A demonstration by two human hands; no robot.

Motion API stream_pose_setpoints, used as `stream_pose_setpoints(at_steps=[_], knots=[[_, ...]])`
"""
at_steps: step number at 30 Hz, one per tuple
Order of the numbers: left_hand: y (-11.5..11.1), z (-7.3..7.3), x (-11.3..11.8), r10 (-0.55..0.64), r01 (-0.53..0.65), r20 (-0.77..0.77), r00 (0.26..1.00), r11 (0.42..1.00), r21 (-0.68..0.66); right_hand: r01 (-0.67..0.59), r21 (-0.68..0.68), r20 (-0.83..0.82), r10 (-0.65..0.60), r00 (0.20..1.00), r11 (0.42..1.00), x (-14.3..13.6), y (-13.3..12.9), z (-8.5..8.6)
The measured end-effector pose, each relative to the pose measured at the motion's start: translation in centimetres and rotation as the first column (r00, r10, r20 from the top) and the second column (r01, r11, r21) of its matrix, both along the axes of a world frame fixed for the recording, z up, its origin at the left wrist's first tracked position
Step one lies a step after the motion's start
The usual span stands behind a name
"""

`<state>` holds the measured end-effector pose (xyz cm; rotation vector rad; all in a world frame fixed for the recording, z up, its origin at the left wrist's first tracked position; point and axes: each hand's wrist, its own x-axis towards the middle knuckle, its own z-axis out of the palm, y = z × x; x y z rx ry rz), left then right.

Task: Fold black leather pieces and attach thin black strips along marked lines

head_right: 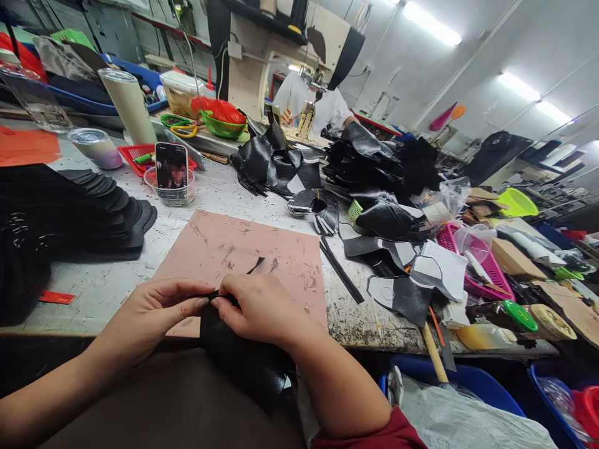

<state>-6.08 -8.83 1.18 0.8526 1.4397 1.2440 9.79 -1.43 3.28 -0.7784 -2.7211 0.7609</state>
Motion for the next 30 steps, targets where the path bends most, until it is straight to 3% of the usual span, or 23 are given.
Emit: stream_pose_setpoints(at_steps=[5, 9, 11, 13, 17, 23, 26, 30], knots=[[0.1, -0.6, 0.2, 0.057, -0.056, -0.024, 0.998, 0.998, 0.037, -0.008, -0.054, -0.125, 0.001, 0.992, 0.998, 0.3, 1.1, 0.2], [0.7, -0.9, -0.2, 0.067, -0.069, 0.038, 0.997, 0.995, 0.066, -0.055, -0.117, -0.125, 0.04, 0.991, 0.992, 0.4, 2.0, 0.4], [1.6, -0.5, -0.6, 0.004, -0.006, 0.04, 0.999, 0.999, 0.05, -0.034, -0.084, -0.09, 0.026, 0.996, 0.996, 0.3, 2.2, 0.7], [2.7, 0.1, -1.2, -0.13, 0.131, -0.026, 0.991, 0.991, 0.02, -0.019, -0.018, -0.067, 0.018, 0.998, 1.0, 0.2, 2.3, 1.1], [4.6, 1.5, -2.0, -0.39, 0.392, -0.228, 0.892, 0.919, -0.042, -0.015, 0.099, -0.028, 0.018, 0.999, 0.995, 0.1, 2.3, 2.3], [5.6, 2.5, -2.1, -0.426, 0.418, -0.226, 0.876, 0.905, -0.084, -0.044, 0.083, -0.014, 0.046, 0.999, 0.996, 0.6, 3.1, 3.5], [5.8, 2.5, -2.2, -0.472, 0.46, -0.178, 0.863, 0.881, -0.105, -0.059, 0.082, 0.008, 0.058, 0.998, 0.995, 0.8, 3.5, 3.5], [6.1, 2.1, -2.4, -0.476, 0.477, -0.163, 0.864, 0.878, -0.032, -0.06, 0.077, 0.024, 0.058, 0.998, 0.995, 0.8, 3.8, 3.0]])
